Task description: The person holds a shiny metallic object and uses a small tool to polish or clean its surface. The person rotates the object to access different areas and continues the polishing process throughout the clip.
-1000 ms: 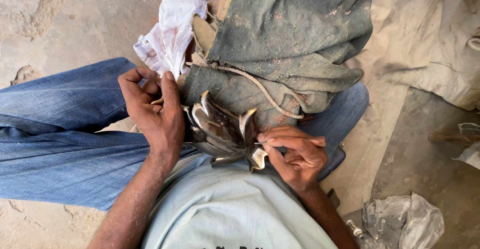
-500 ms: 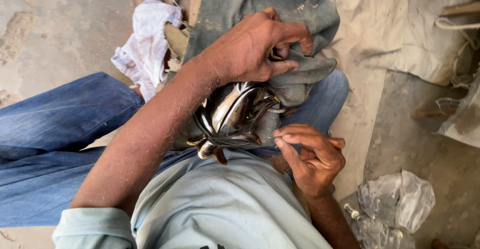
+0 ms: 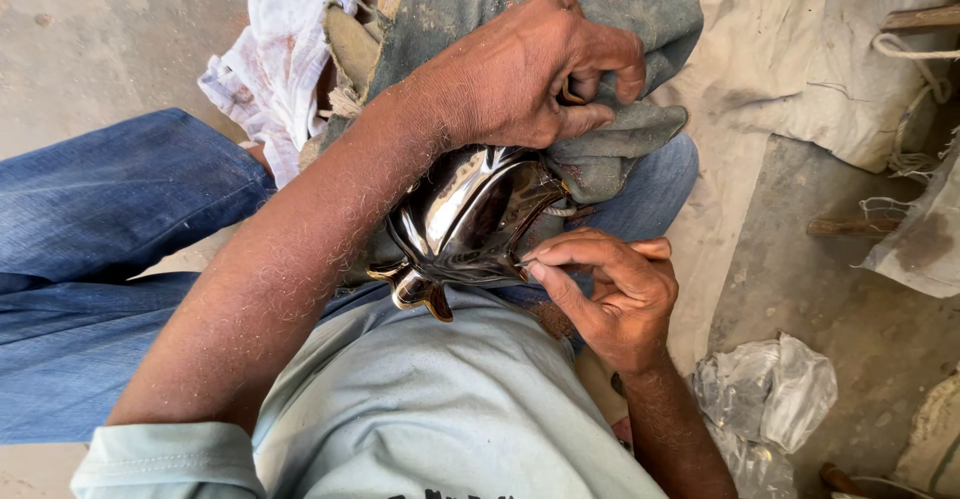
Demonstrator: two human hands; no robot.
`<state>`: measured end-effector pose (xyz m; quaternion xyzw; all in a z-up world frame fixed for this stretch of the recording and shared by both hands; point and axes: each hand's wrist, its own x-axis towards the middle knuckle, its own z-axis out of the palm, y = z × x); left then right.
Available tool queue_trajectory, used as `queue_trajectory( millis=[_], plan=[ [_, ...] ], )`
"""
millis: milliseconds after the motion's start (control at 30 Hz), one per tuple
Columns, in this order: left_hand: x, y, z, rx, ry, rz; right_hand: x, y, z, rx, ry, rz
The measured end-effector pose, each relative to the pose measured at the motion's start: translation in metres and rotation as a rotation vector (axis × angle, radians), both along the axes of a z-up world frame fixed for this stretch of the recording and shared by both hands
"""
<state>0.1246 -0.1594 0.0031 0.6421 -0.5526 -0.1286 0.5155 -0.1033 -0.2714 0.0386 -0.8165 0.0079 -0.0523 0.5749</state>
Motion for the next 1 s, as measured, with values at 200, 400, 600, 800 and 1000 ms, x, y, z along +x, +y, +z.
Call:
queue_trajectory(
  millis=[200,400,600,800,1000],
  plan=[
    [-0.002,0.000,0.002,-0.080,-0.017,0.002,0.007,-0.007,0.002,0.008,0.066,0.063],
    [0.000,0.001,0.002,-0.070,0.008,-0.012,0.008,-0.014,-0.005,-0.010,0.051,0.099],
    [0.002,0.002,0.002,-0.092,0.035,-0.050,0.005,-0.013,-0.012,0.012,0.066,0.045],
    [0.001,0.001,0.001,-0.100,0.019,-0.039,0.004,-0.012,-0.014,0.019,0.060,0.038],
    [0.001,0.001,0.001,-0.093,0.017,-0.034,0.004,-0.008,-0.010,0.049,0.046,0.052]
  ],
)
